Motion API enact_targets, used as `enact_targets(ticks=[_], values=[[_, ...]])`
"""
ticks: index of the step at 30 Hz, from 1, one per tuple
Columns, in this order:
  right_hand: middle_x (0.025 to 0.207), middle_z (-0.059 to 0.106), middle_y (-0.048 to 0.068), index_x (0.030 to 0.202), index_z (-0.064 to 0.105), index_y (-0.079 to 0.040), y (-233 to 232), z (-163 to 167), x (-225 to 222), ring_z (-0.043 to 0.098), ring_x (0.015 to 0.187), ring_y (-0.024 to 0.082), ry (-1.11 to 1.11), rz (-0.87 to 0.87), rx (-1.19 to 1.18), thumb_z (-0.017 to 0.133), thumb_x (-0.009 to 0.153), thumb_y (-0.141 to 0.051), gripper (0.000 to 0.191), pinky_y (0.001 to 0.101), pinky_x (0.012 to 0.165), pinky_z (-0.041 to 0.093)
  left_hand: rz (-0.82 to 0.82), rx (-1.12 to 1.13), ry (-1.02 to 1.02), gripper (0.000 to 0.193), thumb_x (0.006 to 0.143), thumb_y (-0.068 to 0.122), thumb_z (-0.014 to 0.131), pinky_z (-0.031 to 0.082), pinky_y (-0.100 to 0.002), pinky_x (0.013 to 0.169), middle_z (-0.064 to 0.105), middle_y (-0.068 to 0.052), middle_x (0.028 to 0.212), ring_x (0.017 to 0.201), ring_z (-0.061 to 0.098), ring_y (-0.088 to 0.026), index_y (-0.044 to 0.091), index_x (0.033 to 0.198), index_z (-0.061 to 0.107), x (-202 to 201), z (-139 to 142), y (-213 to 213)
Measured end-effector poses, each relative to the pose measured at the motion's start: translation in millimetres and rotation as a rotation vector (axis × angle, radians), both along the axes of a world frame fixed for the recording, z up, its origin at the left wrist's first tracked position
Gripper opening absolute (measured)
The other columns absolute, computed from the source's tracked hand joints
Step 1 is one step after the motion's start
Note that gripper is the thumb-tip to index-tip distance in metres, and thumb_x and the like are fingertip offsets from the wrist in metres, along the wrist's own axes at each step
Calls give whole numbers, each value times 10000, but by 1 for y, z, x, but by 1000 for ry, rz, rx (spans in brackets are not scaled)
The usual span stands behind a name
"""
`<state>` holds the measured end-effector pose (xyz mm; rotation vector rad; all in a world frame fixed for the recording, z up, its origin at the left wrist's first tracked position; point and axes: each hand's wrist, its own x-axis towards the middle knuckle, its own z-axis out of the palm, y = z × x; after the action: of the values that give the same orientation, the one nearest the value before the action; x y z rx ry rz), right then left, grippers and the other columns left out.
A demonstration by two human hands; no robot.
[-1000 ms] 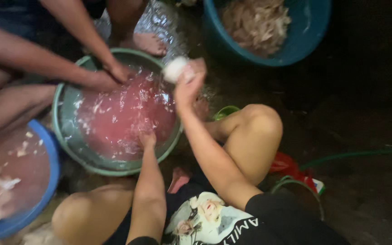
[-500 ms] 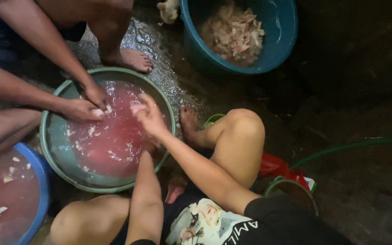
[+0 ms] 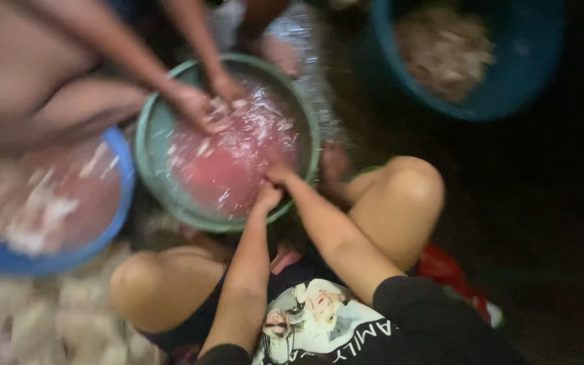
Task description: The person sits on the floor and washes chicken parts by hand in a green basin filled with pinkish water. They repeatedly submerge, rub, and rinse the pieces, occasionally transferring them to a blue basin nearby.
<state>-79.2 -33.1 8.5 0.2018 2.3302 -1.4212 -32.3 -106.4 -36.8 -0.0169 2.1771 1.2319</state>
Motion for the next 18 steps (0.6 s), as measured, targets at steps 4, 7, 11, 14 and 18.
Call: enact_targets(ticks=[4,7,11,14,18], values=[[1239,715,219,1165,778,-99,-52,-21,12,701,1119,374,4,1032,605,690,870,-360,404,480,979,546,472,28,259,162,693,67,707,589,-404,843,754,-160,917,908,746,-316,56,855,701,30,2,-52],[1189,698,227,1096,751,-69,-92,-26,37,678,1096,371,70,915,648,719,880,-411,406,477,905,537,865,-146,263,206,739,53,737,535,-421,771,693,-150,863,838,675,-297,59,926,653,47,7,-90],[1075,771,241,1025,738,23,-153,-34,69,760,994,307,-146,316,362,769,877,-359,411,385,860,575,1368,263,-8,290,964,280,660,480,-461,635,670,-181,850,718,615,-321,-9,958,640,53,-5,-153],[970,795,187,997,777,-12,-185,-41,82,755,855,270,-24,131,133,618,1019,-324,351,390,793,569,1398,472,-291,340,955,384,671,526,-425,573,683,-119,879,710,643,-257,47,997,662,61,-12,-182],[1016,753,197,1008,776,17,-197,-56,85,700,833,239,166,-129,-144,709,990,-258,284,387,759,529,1181,667,-105,450,891,508,674,586,-325,611,772,-34,983,781,719,-154,130,1123,757,66,-23,-193]])
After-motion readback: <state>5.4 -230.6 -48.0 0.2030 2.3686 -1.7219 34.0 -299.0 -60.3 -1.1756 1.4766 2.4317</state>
